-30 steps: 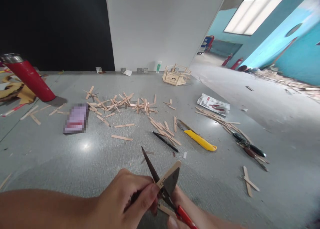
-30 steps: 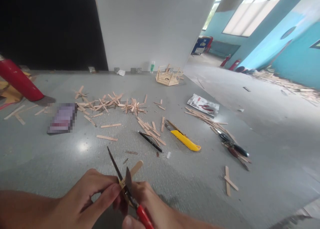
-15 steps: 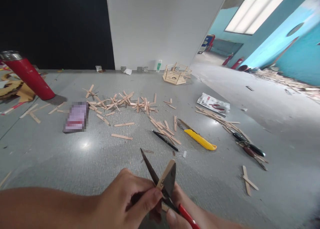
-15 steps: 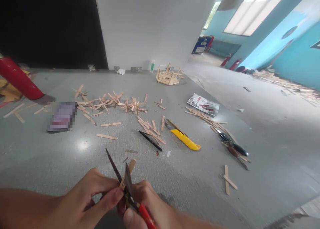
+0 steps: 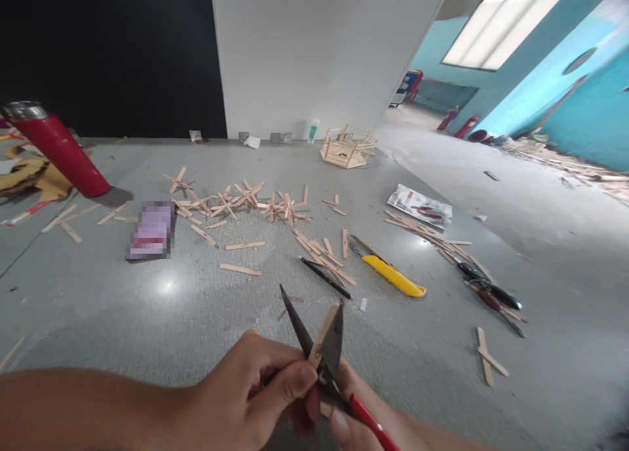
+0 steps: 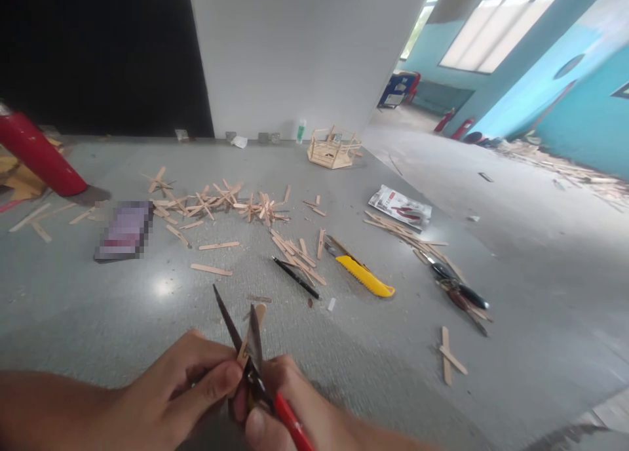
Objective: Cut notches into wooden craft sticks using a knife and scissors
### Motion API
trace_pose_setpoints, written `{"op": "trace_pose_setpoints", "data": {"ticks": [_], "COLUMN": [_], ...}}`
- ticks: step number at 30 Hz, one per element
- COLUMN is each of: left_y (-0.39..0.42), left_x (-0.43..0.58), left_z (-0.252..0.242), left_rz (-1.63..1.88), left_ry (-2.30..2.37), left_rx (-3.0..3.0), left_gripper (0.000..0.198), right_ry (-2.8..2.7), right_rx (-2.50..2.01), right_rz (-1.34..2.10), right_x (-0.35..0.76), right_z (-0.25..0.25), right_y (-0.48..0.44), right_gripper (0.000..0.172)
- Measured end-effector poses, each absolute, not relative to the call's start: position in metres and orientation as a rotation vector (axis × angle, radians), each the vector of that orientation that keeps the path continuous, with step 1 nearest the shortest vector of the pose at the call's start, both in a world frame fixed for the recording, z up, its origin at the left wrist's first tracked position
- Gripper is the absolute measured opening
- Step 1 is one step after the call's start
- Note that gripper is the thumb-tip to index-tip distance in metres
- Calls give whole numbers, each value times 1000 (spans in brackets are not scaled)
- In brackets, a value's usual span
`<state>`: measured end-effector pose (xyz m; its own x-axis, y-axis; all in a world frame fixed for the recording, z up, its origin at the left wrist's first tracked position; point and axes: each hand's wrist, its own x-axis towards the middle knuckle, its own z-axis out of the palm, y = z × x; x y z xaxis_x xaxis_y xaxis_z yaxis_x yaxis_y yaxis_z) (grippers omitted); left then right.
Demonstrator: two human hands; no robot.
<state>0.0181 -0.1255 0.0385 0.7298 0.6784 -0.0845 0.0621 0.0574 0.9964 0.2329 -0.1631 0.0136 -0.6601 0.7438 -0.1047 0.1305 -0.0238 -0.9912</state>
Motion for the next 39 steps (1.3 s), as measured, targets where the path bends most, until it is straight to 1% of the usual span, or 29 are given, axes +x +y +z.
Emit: {"op": "trace_pose_setpoints", "data": {"ticks": [4,10,13,16,23,28,32,36,39], "left_y": [-126,-124,-124,-122,-122,-121,-116,-122,-128], "left_x": [19,17,16,14,13,13,10,9,11], "left_z": [36,41,47,52,56,61,65,60,55], "left_rz": [497,396,422,465,422,427,433,487,494], "left_ry": [634,646,712,795,823,845,830,909,927], "left_rx": [1368,1315,1490,1702,1785,1765,1807,1970,1991], "left_gripper": [63,66,61,55,47,46,49,48,46], "right_ry": [-1808,-1790,-1849,-1870,-1880,-1863,-1846,-1827,-1790], "right_rx": [-852,-854,-860,-801,-813,-811,-784,-830,-818], "right_rz": [1831,1801,1715,1655,1667,1687,1735,1722,1737], "right_x": [237,239,237,234,232,232,237,239,238], "right_z": [21,21,22,24,20,28,30,26,23], "right_y": [-161,-159,-156,-153,-154,-152,-149,-152,-155], "right_gripper": [48,49,51,56,66,64,68,60,58]}}
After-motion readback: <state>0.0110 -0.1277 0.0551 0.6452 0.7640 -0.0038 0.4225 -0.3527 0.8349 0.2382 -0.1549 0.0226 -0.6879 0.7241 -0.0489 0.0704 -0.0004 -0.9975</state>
